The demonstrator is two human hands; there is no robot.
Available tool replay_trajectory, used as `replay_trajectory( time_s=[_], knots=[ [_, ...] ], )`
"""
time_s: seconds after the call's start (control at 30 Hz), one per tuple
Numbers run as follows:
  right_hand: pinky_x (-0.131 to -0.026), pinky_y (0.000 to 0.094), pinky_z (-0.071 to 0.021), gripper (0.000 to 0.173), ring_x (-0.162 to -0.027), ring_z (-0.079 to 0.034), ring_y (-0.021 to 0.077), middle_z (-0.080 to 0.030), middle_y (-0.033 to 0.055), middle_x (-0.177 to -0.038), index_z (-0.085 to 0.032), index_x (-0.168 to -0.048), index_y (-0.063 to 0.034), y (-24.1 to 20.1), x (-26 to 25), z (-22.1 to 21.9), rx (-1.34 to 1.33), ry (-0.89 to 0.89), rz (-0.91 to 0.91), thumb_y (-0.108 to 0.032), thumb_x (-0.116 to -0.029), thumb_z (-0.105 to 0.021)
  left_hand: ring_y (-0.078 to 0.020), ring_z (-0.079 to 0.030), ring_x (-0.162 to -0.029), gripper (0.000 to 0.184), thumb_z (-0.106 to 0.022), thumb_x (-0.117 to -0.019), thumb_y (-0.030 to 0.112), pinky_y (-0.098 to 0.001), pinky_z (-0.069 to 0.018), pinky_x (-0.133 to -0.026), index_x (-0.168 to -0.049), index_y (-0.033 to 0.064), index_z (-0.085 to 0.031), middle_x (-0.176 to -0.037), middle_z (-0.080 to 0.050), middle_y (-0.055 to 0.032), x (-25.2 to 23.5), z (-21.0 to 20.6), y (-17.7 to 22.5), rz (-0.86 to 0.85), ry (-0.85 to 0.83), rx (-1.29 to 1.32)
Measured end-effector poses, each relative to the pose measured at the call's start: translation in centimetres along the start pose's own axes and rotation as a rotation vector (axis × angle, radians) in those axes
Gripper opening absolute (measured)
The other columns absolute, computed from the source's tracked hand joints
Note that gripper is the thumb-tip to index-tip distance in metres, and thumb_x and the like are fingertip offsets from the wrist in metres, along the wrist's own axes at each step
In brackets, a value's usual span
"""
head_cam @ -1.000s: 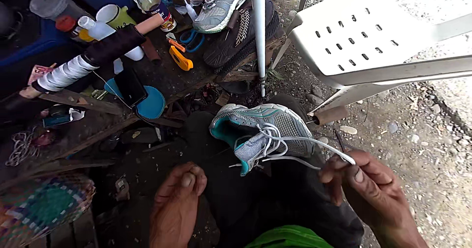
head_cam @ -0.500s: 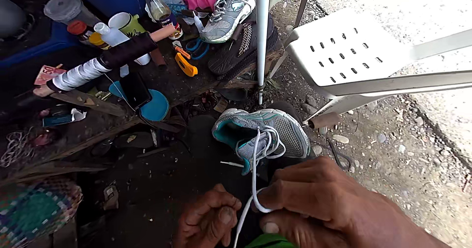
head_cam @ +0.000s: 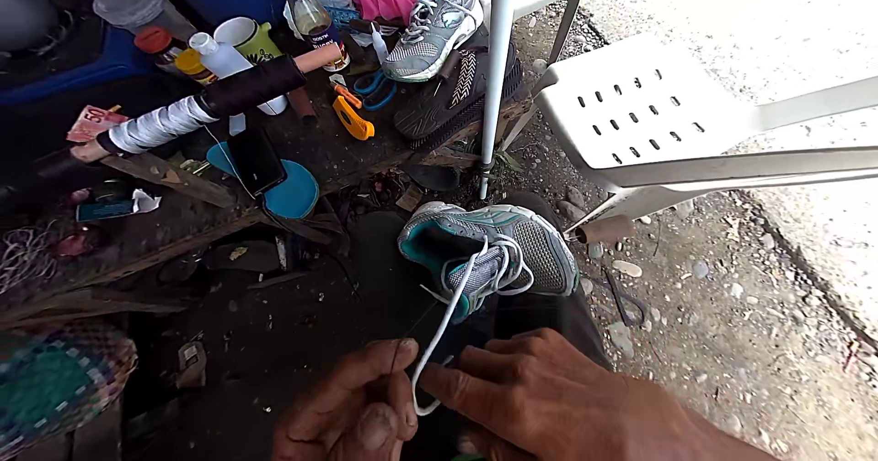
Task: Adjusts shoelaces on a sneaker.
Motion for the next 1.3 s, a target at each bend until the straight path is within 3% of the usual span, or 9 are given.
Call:
replay_trajectory(
  time_s=[0.07,0.17,0.3,0.43,0.53,0.73,0.93,1.13,1.3],
  knots=[
    [-0.066,0.0405,-0.0578,0.03,-0.091,-0.072,0.0214,-0.072,0.0061,-0.116,-0.07,-0.126,-0.0153,0.7,1.0,1.0,-0.024,-0.051,-0.038,-0.031,-0.1037,-0.057,-0.0012,-0.06,-0.066,0.029,-0.06,-0.1029,0.028,-0.0164,-0.0494,-0.059,-0.126,0.0151,-0.072,-0.086,-0.071,0.0033,0.0,1.3,0.2,-0.005,0.047,0.03],
    [-0.065,0.0303,-0.0547,0.025,-0.084,-0.066,0.0092,-0.07,-0.0017,-0.101,-0.074,-0.114,-0.0196,4.1,1.6,5.9,0.093,0.231,-0.153,-0.034,-0.1028,-0.057,-0.0042,-0.061,-0.067,0.021,-0.063,-0.1002,0.026,-0.0198,-0.0508,-0.061,-0.112,0.0121,-0.074,-0.083,-0.069,0.0028,-0.4,3.8,-0.4,-0.047,0.143,0.205],
    [-0.083,0.0423,-0.0556,0.033,-0.102,-0.066,0.0178,-0.069,0.003,-0.116,-0.071,-0.126,-0.0203,8.9,-1.9,6.4,0.132,0.117,-0.227,-0.033,-0.0967,-0.063,-0.0086,-0.063,-0.068,0.018,-0.066,-0.0972,0.023,-0.0234,-0.0534,-0.062,-0.105,0.0087,-0.074,-0.081,-0.067,0.0001,-2.4,5.0,-0.9,-0.083,0.194,0.384],
    [-0.073,0.0315,-0.0524,0.021,-0.079,-0.062,0.0079,-0.071,0.0001,-0.1,-0.076,-0.11,-0.0134,11.5,-3.6,6.4,-0.08,0.039,-0.192,-0.029,-0.0978,-0.067,-0.0068,-0.06,-0.063,0.016,-0.067,-0.0967,0.022,-0.0218,-0.0529,-0.059,-0.103,0.0085,-0.071,-0.076,-0.063,0.0018,-4.3,6.5,-1.5,-0.056,0.261,0.405],
    [-0.074,0.0174,-0.0547,0.018,-0.082,-0.065,0.0003,-0.073,-0.0004,-0.098,-0.078,-0.106,-0.0065,13.0,-2.9,7.5,-0.338,0.149,-0.161,-0.02,-0.0963,-0.072,-0.0042,-0.057,-0.059,0.014,-0.064,-0.0978,0.021,-0.0187,-0.0502,-0.055,-0.102,0.0102,-0.071,-0.073,-0.06,0.0044,-4.7,8.3,-3.2,0.01,0.345,0.37],
    [-0.069,0.0196,-0.0566,0.02,-0.076,-0.065,0.0024,-0.073,0.0007,-0.096,-0.071,-0.115,-0.0004,13.8,-2.4,8.1,-0.507,0.282,-0.117,-0.009,-0.0978,-0.065,-0.0021,-0.052,-0.053,0.017,-0.057,-0.1008,0.018,-0.016,-0.0461,-0.048,-0.103,0.0087,-0.071,-0.072,-0.06,0.0031,-4.7,9.7,-5.7,0.075,0.435,0.253],
    [-0.071,0.0243,-0.0614,0.014,-0.078,-0.071,0.0073,-0.076,0.0035,-0.092,-0.075,-0.105,0.0012,14.5,-1.4,9.2,-0.483,0.453,-0.075,-0.005,-0.0943,-0.069,0.0001,-0.048,-0.048,0.024,-0.045,-0.1052,0.015,-0.0133,-0.0416,-0.043,-0.104,0.008,-0.068,-0.069,-0.059,0.0045,-4.3,11.5,-5.8,0.089,0.515,0.156],
    [-0.052,0.0137,-0.0422,0.022,-0.06,-0.052,-0.0014,-0.064,-0.0027,-0.085,-0.065,-0.116,-0.011,14.0,-1.9,8.6,-0.922,0.171,-0.004,-0.021,-0.0966,-0.069,-0.0001,-0.043,-0.045,0.025,-0.045,-0.1049,0.012,-0.0135,-0.0375,-0.04,-0.104,0.0053,-0.069,-0.068,-0.058,0.0034,-2.6,13.0,-8.5,0.215,0.605,0.059],
    [-0.046,0.0153,-0.0407,0.008,-0.053,-0.049,0.0009,-0.062,-0.0024,-0.08,-0.068,-0.1,-0.0167,12.3,-0.7,14.6,-1.146,0.452,0.246,-0.022,-0.0936,-0.069,-0.0004,-0.045,-0.047,0.02,-0.054,-0.1023,0.01,-0.0139,-0.036,-0.041,-0.104,0.0036,-0.072,-0.071,-0.064,0.0017,-1.2,13.7,-9.9,0.252,0.643,-0.082]
  ],
)
Point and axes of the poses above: each hand's wrist, its own x-axis away from the middle knuckle, its own z-axis out of the back of the hand, y = z × x, the point moved 7 cm from there along -x, towards the middle knuckle
